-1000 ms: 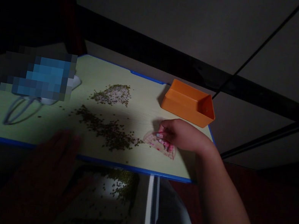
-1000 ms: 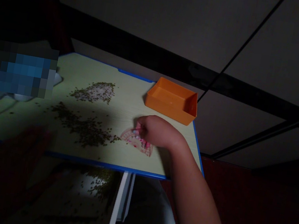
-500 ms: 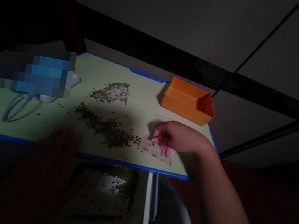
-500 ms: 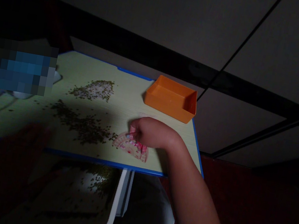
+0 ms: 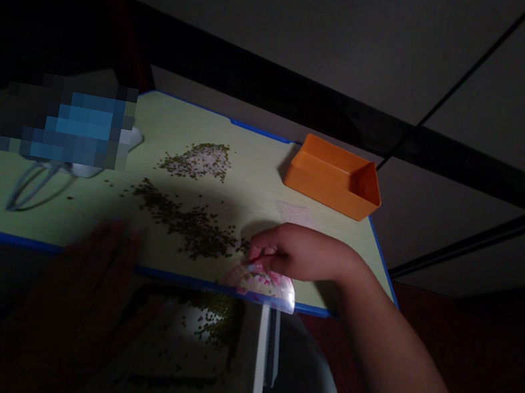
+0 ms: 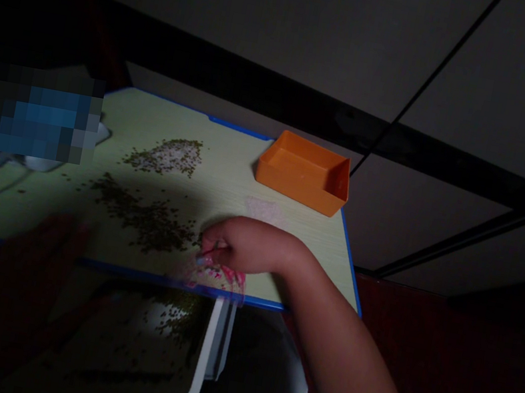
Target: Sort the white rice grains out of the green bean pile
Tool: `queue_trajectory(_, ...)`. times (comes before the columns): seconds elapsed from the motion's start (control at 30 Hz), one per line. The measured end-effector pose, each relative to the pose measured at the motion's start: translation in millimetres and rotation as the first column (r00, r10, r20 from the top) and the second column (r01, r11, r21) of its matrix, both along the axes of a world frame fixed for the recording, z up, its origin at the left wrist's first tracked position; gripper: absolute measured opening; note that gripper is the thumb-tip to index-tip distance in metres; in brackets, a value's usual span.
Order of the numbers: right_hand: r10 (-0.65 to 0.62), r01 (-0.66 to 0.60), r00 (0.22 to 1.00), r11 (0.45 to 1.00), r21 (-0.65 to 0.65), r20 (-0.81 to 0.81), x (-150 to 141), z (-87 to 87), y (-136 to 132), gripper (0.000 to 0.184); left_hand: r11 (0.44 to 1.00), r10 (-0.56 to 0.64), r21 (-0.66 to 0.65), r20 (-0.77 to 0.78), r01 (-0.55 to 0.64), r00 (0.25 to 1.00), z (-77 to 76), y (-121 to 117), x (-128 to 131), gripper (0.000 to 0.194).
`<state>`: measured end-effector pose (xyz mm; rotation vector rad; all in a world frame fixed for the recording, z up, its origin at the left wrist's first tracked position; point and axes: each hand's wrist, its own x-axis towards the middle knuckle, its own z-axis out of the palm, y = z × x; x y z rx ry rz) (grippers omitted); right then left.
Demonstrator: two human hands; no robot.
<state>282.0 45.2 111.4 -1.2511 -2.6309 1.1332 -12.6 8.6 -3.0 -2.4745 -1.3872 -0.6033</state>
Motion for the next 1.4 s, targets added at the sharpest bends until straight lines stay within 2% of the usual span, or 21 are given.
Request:
queue_trajectory(0.1, -0.067, 0.067, 0.998, 0.996, 0.055, -0.017, 8.7, 1.8, 1.6, 0.014, 1.0, 0.004, 0.006, -0.005, -0.004, 1.0, -0.5, 0.7, -0.9, 0.083)
queue_trajectory(0.23, -0.244, 0.235, 0.969, 0.955, 0.179, 0.029, 21.8, 5.5, 4.8, 0.016, 1.0, -0.008, 0.005, -0.025, 0.008, 1.0, 1.2, 1.5, -0.7, 0.084)
queue_trajectory(0.3, -0.281, 0.267, 0.959, 0.941, 0.207, 0.039, 25.5, 6.1, 6.2, 0.016, 1.0, -0.012, 0.014, -0.025, 0.013, 1.0, 2.0, 1.4, -0.5, 0.083)
queue_trajectory(0.53, -0.296, 0.272, 0.952, 0.936, 0.222, 0.082, 26.3, 4.8, 8.2, 0.017, 0.999, -0.013, 0.043, -0.007, 0.014, 1.0, -1.6, 1.2, -0.5, 0.082)
queue_trajectory(0.63, -0.273, 0.257, 0.959, 0.951, 0.174, 0.076, 25.5, 3.6, 7.5, 0.018, 0.999, -0.002, 0.04, -0.008, 0.003, 1.0, -4.0, 1.2, -0.6, 0.083)
queue_trajectory(0.8, -0.149, 0.149, 0.989, 0.988, 0.027, -0.021, 25.0, 0.2, 7.0, 0.015, 0.999, 0.023, 0.029, -0.024, -0.022, 0.999, -5.5, 0.9, -2.2, 0.083)
queue_trajectory(1.0, -0.227, 0.223, 0.974, 0.969, 0.11, 0.022, 26.7, 5.8, 5.5, 0.016, 0.999, 0.012, 0.04, -0.013, -0.012, 1.0, -3.6, 0.9, 0.9, 0.084)
queue_trajectory(1.23, -0.177, 0.174, 0.984, 0.98, 0.096, 0.025, 24.1, 4.2, 4.5, 0.014, 0.999, 0.002, 0.051, -0.017, -0.001, 1.0, -4.0, 0.9, -0.4, 0.082)
queue_trajectory(1.4, -0.224, 0.221, 0.974, 0.973, 0.072, 0.029, 22.0, 2.4, 4.3, 0.015, 0.999, 0.015, 0.051, -0.023, -0.014, 1.0, -5.8, 1.6, -2.3, 0.083)
